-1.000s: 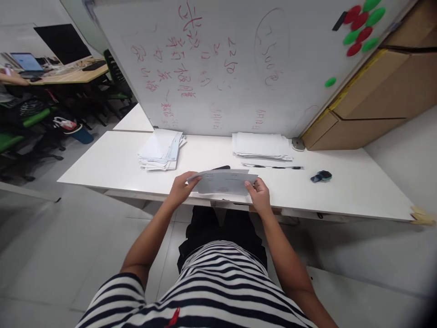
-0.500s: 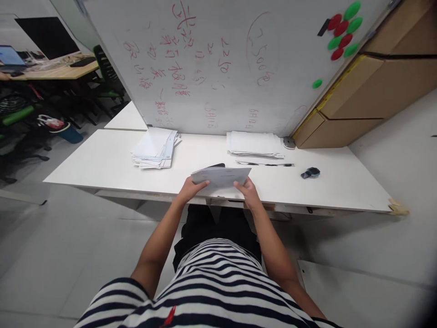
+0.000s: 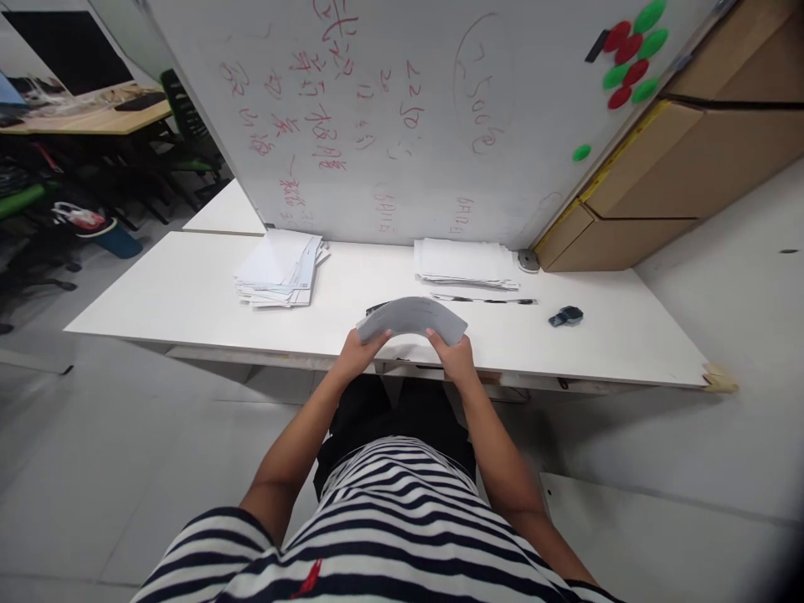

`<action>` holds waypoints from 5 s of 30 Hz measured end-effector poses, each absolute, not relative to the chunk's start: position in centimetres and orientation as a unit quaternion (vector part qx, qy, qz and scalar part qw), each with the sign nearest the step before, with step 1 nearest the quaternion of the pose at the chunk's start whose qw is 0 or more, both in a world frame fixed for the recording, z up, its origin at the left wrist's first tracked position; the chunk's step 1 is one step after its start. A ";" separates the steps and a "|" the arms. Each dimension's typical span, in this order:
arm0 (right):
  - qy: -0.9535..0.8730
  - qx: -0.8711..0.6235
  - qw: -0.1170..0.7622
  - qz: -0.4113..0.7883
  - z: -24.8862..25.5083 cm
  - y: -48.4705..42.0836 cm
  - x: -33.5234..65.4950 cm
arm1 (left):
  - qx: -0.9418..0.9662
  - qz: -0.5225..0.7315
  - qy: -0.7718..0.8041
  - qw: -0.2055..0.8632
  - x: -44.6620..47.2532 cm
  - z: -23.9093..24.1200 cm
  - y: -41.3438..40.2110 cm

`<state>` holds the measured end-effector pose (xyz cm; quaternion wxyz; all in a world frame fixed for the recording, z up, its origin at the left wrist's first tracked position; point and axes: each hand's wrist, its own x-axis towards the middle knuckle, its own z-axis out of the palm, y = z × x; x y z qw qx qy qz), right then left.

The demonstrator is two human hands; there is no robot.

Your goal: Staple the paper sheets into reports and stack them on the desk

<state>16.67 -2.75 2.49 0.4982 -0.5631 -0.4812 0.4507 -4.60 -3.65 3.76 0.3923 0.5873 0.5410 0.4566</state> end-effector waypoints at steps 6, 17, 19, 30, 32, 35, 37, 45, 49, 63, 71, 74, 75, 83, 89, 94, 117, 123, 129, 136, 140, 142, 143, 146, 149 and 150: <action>-0.459 -0.604 0.485 0.436 0.9 -3.6 16.5 | 0.587 0.426 0.578 0.373 -3.9 1.1 -3.9; -0.434 -0.706 0.449 0.333 -0.6 -11.4 20.6 | 0.655 0.431 0.514 0.348 -1.8 1.3 -3.1; -0.378 -0.722 0.456 0.358 -1.0 -12.6 21.8 | 0.683 0.424 0.528 0.275 -1.9 1.4 -1.2; -0.256 -0.676 0.500 0.477 -1.6 -13.2 24.2 | 0.747 0.281 0.591 0.111 -3.6 -1.0 4.5; -0.255 -0.664 0.499 0.495 -1.6 -12.8 23.7 | 0.766 0.283 0.564 0.124 -3.7 -1.0 4.2; -0.256 -0.649 0.498 0.516 -1.6 -12.2 22.9 | 0.788 0.290 0.525 0.135 -3.7 -0.9 3.8; -0.256 -0.644 0.497 0.523 -1.6 -11.9 22.5 | 0.798 0.292 0.509 0.140 -3.7 -0.8 3.7; -0.251 -0.638 0.497 0.532 -1.3 -11.8 21.5 | 0.810 0.261 0.504 0.146 -3.4 0.1 3.2; -0.247 -0.641 0.495 0.532 -1.5 -11.9 21.3 | 0.810 0.233 0.523 0.126 -3.2 0.7 2.8; -0.211 -0.598 0.507 0.584 -1.2 -12.6 20.8 | 0.816 0.090 0.557 0.123 2.8 3.4 8.2; -0.229 -0.578 0.482 0.617 -1.3 -13.1 21.0 | 0.809 0.047 0.573 0.123 2.6 2.8 8.1; -0.244 -0.586 0.478 0.607 -1.8 -13.1 21.3 | 0.810 0.040 0.576 0.108 3.0 2.7 8.1; -0.258 -0.588 0.472 0.604 -2.0 -13.2 21.4 | 0.812 0.039 0.574 0.096 3.1 2.6 8.1; -0.313 -0.587 0.444 0.600 -2.1 -13.7 21.2 | 0.803 0.027 0.585 0.115 3.1 2.4 8.2; -0.326 -0.581 0.451 0.593 -2.1 -13.9 20.6 | 0.774 0.039 0.599 0.201 2.4 2.8 9.0; -0.299 -0.592 0.450 0.598 -1.5 -13.9 20.6 | 0.756 0.080 0.603 0.242 2.1 2.9 9.3; -0.367 -0.634 0.380 0.565 2.4 -13.9 25.3 | 0.761 0.088 0.613 0.193 2.2 2.5 8.9; -0.382 -0.680 0.356 0.515 6.0 -14.4 28.5 | 0.764 0.085 0.613 0.183 2.2 2.4 9.0; -0.322 -0.663 0.436 0.516 5.4 -14.6 29.3 | 0.765 0.097 0.608 0.189 2.0 2.4 9.1; -0.304 -0.605 0.518 0.523 3.3 -15.3 27.5 | 0.742 0.267 0.604 0.117 2.1 4.2 6.2; -0.328 -0.600 0.504 0.528 2.5 -14.3 26.2 | 0.701 0.404 0.563 0.167 1.2 5.3 1.7; -0.351 -0.600 0.484 0.531 2.5 -13.5 25.8 | 0.679 0.433 0.516 0.292 0.1 5.5 -0.5; -0.368 -0.601 0.472 0.529 2.7 -13.1 25.5 | 0.658 0.439 0.495 0.359 -0.5 5.5 -1.5; -0.427 -0.605 0.432 0.515 3.2 -11.9 24.7 | 0.569 0.457 0.467 0.498 -2.7 5.1 -3.7; -0.464 -0.590 0.408 0.519 3.3 -10.9 23.3 | 0.504 0.491 0.493 0.512 -4.6 4.2 -4.9; -0.471 -0.584 0.406 0.522 3.3 -10.7 22.8 | 0.489 0.504 0.507 0.500 -5.0 3.8 -5.0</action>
